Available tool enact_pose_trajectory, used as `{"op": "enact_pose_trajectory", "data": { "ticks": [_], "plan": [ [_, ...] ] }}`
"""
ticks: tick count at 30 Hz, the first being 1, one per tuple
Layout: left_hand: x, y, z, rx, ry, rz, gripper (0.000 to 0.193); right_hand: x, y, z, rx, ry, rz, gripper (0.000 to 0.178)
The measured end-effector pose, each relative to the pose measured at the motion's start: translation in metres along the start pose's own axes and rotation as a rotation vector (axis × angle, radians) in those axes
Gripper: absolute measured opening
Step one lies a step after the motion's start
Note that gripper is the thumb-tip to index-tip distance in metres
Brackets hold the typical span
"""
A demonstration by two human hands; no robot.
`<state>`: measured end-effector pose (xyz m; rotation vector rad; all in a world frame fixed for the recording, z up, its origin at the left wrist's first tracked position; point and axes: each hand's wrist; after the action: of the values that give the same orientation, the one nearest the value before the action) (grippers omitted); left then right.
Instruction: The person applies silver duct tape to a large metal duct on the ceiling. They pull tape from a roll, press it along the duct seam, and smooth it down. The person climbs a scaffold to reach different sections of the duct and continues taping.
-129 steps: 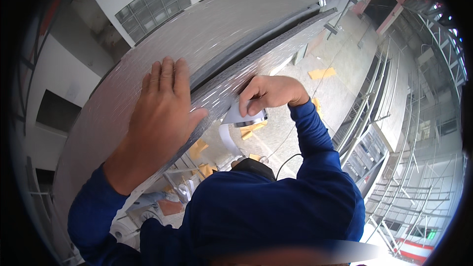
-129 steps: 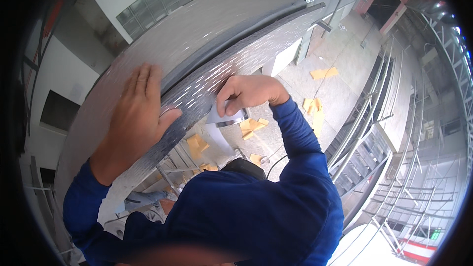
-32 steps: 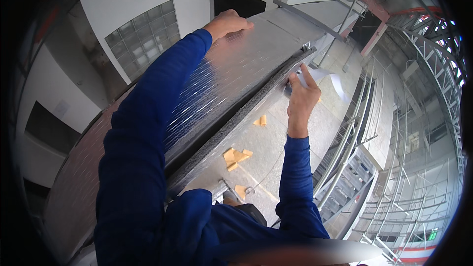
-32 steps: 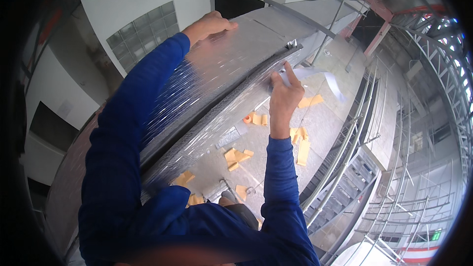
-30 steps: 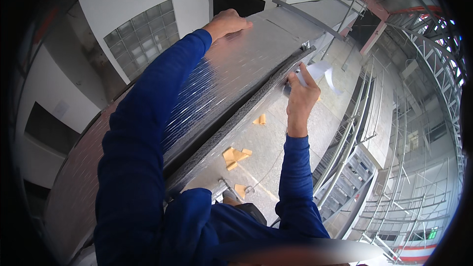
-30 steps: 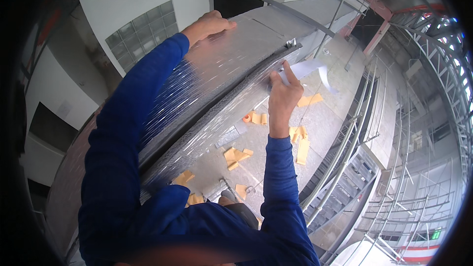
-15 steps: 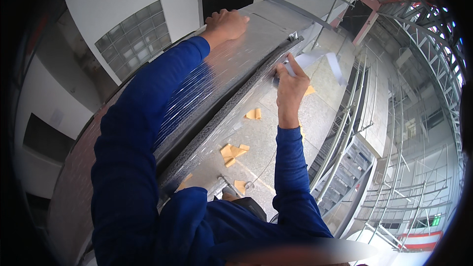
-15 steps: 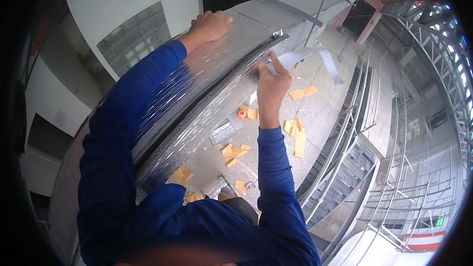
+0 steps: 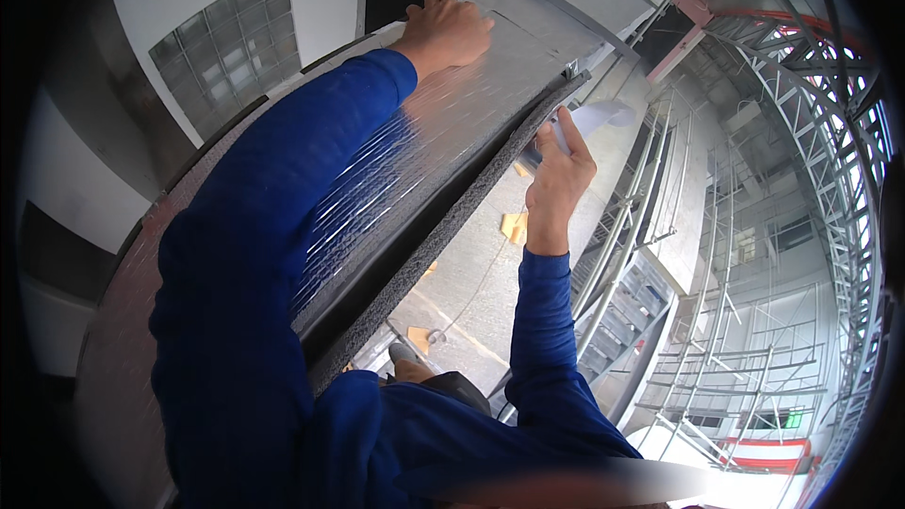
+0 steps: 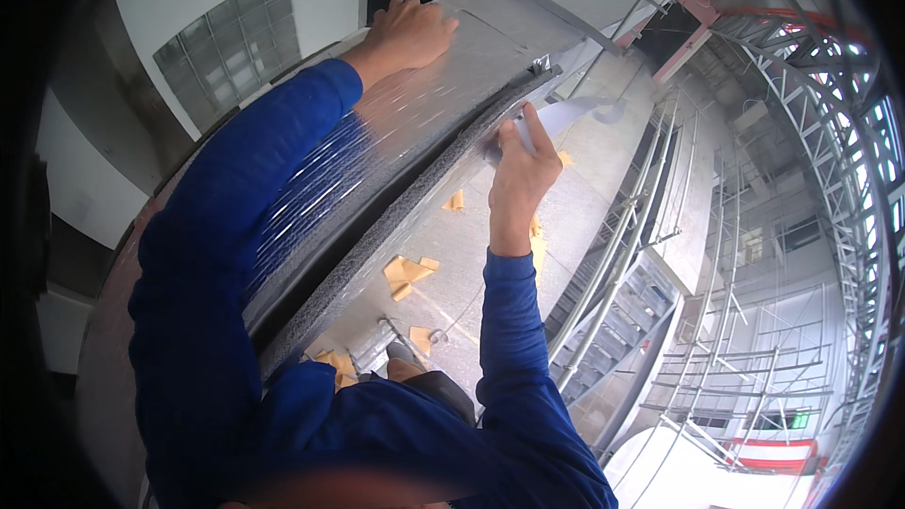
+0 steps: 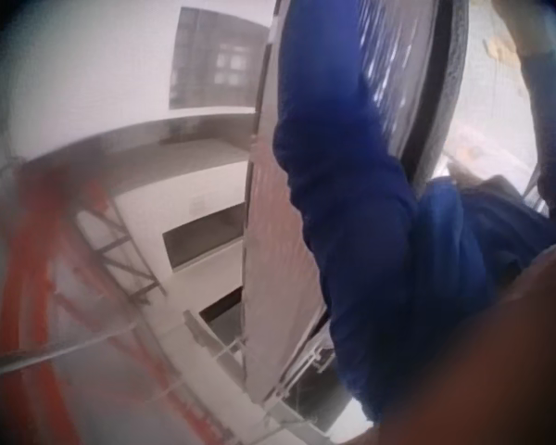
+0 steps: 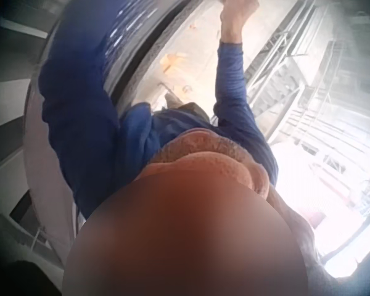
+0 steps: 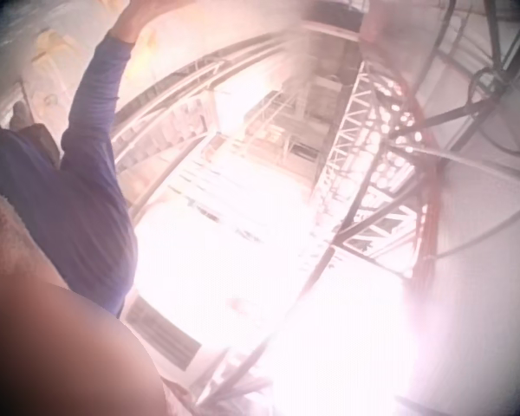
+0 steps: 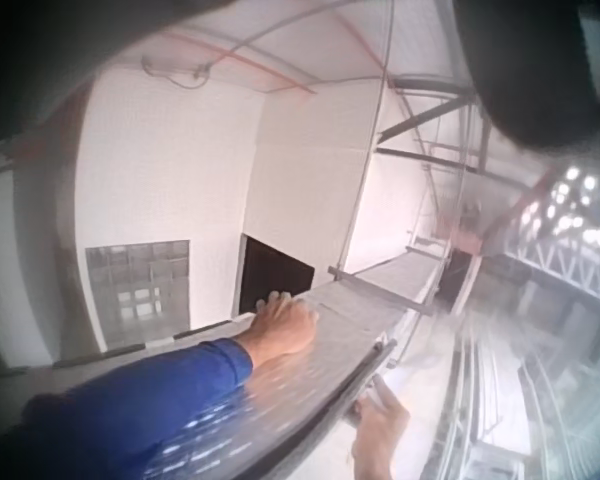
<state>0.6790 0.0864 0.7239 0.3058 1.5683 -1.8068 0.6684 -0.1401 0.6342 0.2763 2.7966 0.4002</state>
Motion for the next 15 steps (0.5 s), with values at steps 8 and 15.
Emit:
{"op": "enact_pose_trajectory", "data": {
  "ticks": [8, 15],
  "plan": [
    [0.0008, -0.0034, 0.0001, 0.023, 0.052, 0.005, 0.05, 0.0019, 0.0025, -0.001, 0.019, -0.032, 0.007, 0.042],
    [-0.0003, 0.0014, 0.0022, -0.014, 0.032, 0.032, 0.049, -0.0029, 0.0036, 0.0028, -0.002, -0.007, 0.009, 0.042]
  ]
}}
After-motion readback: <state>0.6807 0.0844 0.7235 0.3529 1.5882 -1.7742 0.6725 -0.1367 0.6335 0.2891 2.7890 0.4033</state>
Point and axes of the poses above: each hand's wrist, its own x-axis away from the middle knuckle, its own y-axis out of the palm, z = x × y, and after that the axes turned 14 degrees about z, right-handed
